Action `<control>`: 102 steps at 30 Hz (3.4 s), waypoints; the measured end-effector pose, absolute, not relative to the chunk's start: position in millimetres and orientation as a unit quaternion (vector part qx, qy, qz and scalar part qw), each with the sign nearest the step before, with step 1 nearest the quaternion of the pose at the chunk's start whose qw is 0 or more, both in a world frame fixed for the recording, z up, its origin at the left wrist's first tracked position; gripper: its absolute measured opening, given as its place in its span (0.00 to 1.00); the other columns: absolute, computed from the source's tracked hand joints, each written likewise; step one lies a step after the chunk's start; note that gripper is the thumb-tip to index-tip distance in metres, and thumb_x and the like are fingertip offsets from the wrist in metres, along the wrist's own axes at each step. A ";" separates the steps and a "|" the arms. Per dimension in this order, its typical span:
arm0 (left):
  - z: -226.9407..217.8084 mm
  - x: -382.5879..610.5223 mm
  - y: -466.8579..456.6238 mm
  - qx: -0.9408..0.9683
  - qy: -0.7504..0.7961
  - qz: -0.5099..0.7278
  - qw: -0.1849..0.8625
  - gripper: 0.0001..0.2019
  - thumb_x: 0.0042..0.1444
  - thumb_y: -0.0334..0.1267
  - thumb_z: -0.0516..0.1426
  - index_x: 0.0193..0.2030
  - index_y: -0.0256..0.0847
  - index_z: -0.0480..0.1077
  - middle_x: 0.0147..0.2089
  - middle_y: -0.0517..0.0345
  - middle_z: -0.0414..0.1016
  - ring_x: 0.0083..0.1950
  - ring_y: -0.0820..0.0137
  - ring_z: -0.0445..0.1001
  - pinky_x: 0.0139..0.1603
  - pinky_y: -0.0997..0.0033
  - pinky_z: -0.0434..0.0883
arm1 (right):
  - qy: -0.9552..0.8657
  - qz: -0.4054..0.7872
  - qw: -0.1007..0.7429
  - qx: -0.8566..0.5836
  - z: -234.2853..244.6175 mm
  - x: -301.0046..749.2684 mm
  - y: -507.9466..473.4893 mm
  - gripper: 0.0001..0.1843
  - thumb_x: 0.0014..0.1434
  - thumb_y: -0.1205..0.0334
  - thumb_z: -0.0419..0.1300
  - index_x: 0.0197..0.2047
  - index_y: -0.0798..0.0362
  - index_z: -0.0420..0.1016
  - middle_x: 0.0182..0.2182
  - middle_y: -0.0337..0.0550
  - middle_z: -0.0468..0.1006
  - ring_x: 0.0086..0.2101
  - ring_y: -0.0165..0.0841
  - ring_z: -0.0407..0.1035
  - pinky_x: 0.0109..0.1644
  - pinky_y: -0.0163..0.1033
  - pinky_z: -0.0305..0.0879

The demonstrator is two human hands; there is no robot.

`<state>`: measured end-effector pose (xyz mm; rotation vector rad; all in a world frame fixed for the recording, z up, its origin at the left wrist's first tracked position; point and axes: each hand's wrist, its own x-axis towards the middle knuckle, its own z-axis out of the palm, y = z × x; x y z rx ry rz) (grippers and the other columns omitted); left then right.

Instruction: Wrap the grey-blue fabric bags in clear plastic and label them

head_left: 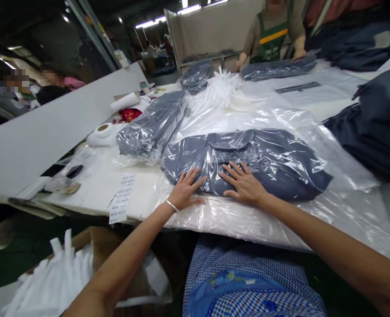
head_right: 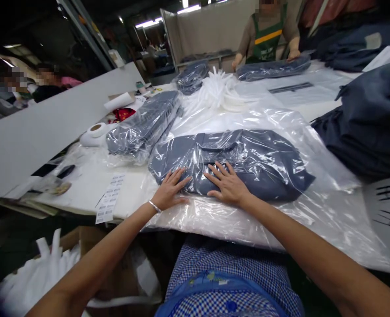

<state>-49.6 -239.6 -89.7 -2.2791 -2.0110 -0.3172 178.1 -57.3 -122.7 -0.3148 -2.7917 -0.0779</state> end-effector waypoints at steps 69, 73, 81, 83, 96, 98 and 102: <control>-90.9 -18.3 -229.5 -0.733 -0.673 -0.013 0.098 0.32 0.58 0.30 0.54 0.70 0.44 0.53 0.71 0.47 0.54 0.72 0.56 0.52 0.69 0.46 0.53 | -0.981 -0.027 0.166 -0.100 -117.0 182.1 -63.6 0.41 0.61 0.34 0.49 0.71 0.43 0.47 0.70 0.43 0.47 0.68 0.47 0.40 0.69 0.60 0.37; -96.4 -29.8 -231.6 -0.755 -0.650 0.007 0.090 0.34 0.56 0.29 0.53 0.70 0.46 0.52 0.72 0.48 0.52 0.71 0.55 0.53 0.68 0.47 0.55 | -0.984 -0.028 0.159 -0.078 -110.5 203.8 -67.4 0.45 0.59 0.36 0.55 0.72 0.42 0.44 0.71 0.43 0.45 0.69 0.47 0.37 0.70 0.61 0.34; -95.7 -34.5 -236.8 -0.766 -0.636 -0.014 0.091 0.37 0.57 0.23 0.49 0.71 0.53 0.46 0.73 0.52 0.50 0.72 0.58 0.51 0.68 0.48 0.56 | -0.973 -0.077 0.135 -0.171 -109.4 294.3 -44.8 0.44 0.59 0.53 0.62 0.72 0.42 0.42 0.71 0.43 0.43 0.69 0.48 0.37 0.70 0.63 0.35; -97.1 -38.6 -238.7 -0.772 -0.629 -0.009 0.091 0.38 0.58 0.21 0.46 0.72 0.54 0.43 0.74 0.54 0.47 0.73 0.60 0.50 0.69 0.49 0.56 | -0.969 -0.089 0.128 -0.190 -108.5 317.7 -40.2 0.45 0.59 0.58 0.62 0.72 0.42 0.42 0.71 0.42 0.44 0.69 0.48 0.38 0.70 0.62 0.37; -119.2 -52.2 -248.7 -0.769 -0.614 -0.023 0.178 0.32 0.63 0.23 0.41 0.72 0.47 0.42 0.73 0.55 0.48 0.73 0.62 0.49 0.71 0.50 0.50 | -0.921 -0.144 0.203 -0.299 -145.7 382.1 -21.6 0.35 0.63 0.76 0.52 0.69 0.41 0.53 0.66 0.46 0.59 0.62 0.42 0.58 0.62 0.50 0.64; -122.9 -51.3 -249.3 -0.763 -0.620 -0.031 0.180 0.32 0.63 0.23 0.41 0.72 0.48 0.41 0.73 0.55 0.50 0.72 0.60 0.50 0.71 0.45 0.47 | -0.927 -0.138 0.199 -0.288 -146.0 383.9 -20.9 0.36 0.63 0.77 0.50 0.69 0.41 0.53 0.67 0.47 0.58 0.63 0.41 0.56 0.62 0.50 0.64; -127.4 -48.9 -248.6 -0.767 -0.617 -0.049 0.171 0.32 0.64 0.24 0.40 0.72 0.51 0.41 0.72 0.55 0.51 0.72 0.59 0.52 0.71 0.44 0.46 | -0.941 -0.117 0.171 -0.268 -132.6 389.0 -26.7 0.39 0.62 0.82 0.46 0.70 0.41 0.49 0.69 0.47 0.50 0.66 0.41 0.49 0.63 0.51 0.61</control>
